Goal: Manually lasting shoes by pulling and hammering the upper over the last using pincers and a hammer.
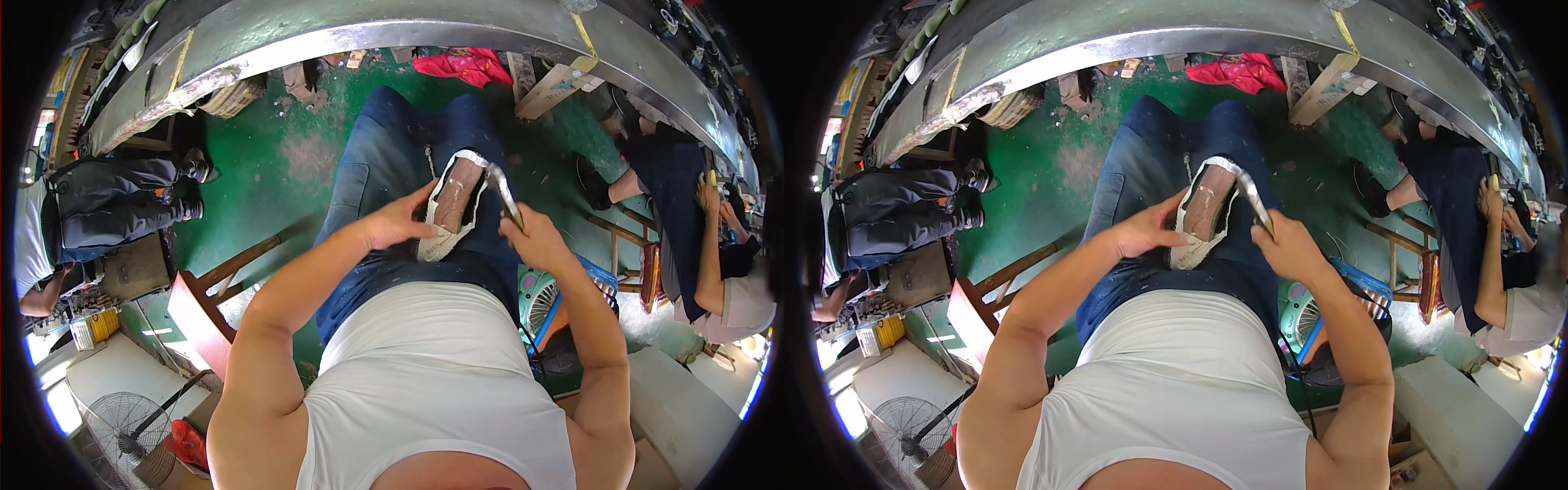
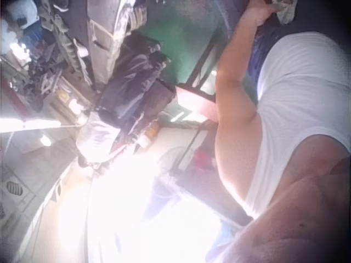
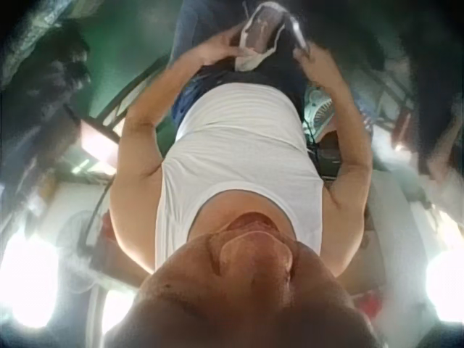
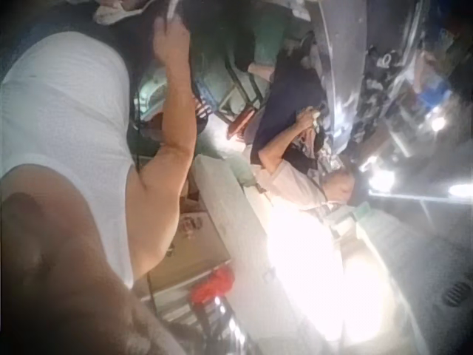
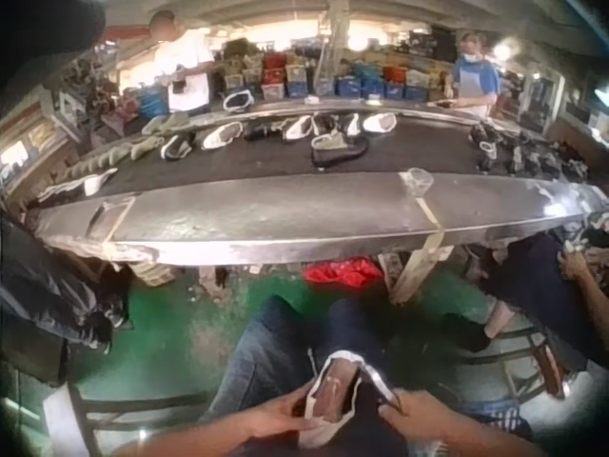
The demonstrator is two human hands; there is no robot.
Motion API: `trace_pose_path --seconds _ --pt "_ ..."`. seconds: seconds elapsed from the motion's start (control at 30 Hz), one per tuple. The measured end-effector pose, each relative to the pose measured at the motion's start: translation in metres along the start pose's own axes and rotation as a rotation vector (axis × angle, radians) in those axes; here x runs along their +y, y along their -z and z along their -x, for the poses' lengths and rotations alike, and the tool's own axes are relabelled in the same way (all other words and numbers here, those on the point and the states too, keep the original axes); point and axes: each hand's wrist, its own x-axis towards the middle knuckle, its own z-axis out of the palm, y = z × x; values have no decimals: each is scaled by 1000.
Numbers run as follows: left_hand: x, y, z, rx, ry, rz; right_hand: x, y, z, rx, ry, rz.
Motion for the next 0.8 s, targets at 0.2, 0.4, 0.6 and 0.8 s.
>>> trace_pose_path --seconds 0.2,0.4,0.6,0.8 --pt "-22 -21 2 175 30 -357 -9 -5 21 -117 414 350" --pt "-19 -30 6 182 0 25 -68 7 8 -374 331 826" --pt "-37 -39 -20 609 62 403 -34 -41 5 -344 264 391" --pt "-56 -24 -31 800 -19 -229 -33 -48 8 -348 210 199"
